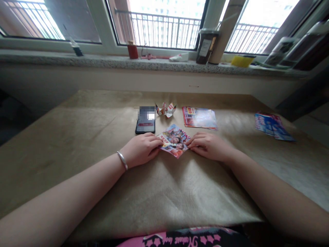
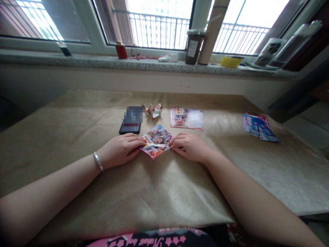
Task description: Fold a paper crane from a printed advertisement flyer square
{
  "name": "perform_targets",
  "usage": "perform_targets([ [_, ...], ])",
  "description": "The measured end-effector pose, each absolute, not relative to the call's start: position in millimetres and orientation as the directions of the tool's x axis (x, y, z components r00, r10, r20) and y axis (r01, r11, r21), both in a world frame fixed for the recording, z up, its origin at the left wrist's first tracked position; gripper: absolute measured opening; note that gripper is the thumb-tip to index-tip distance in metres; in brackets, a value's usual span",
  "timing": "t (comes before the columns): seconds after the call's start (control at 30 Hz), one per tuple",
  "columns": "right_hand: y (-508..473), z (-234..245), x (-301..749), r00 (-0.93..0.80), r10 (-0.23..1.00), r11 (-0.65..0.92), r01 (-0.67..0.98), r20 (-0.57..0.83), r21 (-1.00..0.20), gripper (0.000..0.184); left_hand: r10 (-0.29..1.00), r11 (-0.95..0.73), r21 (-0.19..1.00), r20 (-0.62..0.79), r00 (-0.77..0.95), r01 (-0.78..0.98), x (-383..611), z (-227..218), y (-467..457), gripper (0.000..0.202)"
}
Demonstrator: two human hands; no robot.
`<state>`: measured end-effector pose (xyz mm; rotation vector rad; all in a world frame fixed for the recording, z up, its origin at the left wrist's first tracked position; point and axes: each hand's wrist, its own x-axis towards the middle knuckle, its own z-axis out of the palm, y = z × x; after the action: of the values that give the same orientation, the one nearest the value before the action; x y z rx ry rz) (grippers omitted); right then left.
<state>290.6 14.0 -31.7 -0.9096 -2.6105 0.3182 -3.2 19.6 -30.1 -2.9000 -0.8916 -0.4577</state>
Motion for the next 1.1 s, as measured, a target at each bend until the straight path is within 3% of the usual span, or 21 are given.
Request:
perform_targets([
  [0.17, 14.0, -33.2, 289.8, -0.660, 0.711, 0.699, 0.630, 0.242, -0.338, 0.015, 0.606, -0.775, 0.024, 0.312, 0.732, 0.631, -3.3, -33.2, 22.5, 0.018],
  [0.3, 14.3, -32.0, 288.0, -0.595, 0.777, 0.629, 0.716, 0.207, -0.303, 0.014, 0.678, -0.717, 0.104, 0.332, 0.656, 0.689, -4.4, -36.4, 24.2, 0.016],
  [0.47, 14.9, -30.9, 284.5, -0.480, 0.861, 0.504, 0.768, 0.166, -0.395, 0.018, 0.695, -0.712, 0.212, 0.351, 0.628, 0.669, -4.8, -37.4, 24.3, 0.032],
  [0.63, 15.7, -34.9, 281.3, -0.377, 0.913, 0.405, 0.806, 0.154, -0.432, 0.017, 0.549, -0.826, 0.122, 0.393, 0.738, 0.549, -4.6, -36.5, 23.1, 0.052],
  [0.73, 16.9, -38.4, 280.2, -0.348, 0.923, 0.385, 0.800, 0.167, -0.461, 0.015, 0.491, -0.856, 0.045, 0.378, 0.785, 0.514, -4.6, -36.4, 22.6, 0.049],
  [0.8, 17.6, -40.3, 279.8, -0.343, 0.919, 0.395, 0.796, 0.196, -0.459, 0.027, 0.471, -0.861, -0.003, 0.367, 0.802, 0.508, -4.3, -36.1, 22.4, 0.041],
  [0.93, 17.4, -41.0, 278.4, -0.370, 0.888, 0.448, 0.827, 0.272, -0.339, 0.034, 0.471, -0.846, -0.106, 0.308, 0.827, 0.522, -2.4, -34.5, 21.8, 0.034],
  [1.1, 15.4, -38.4, 273.6, -0.372, 0.891, 0.428, 0.878, 0.261, -0.212, 0.032, 0.485, -0.845, -0.110, 0.256, 0.836, 0.524, -0.4, -33.7, 21.9, 0.034],
])
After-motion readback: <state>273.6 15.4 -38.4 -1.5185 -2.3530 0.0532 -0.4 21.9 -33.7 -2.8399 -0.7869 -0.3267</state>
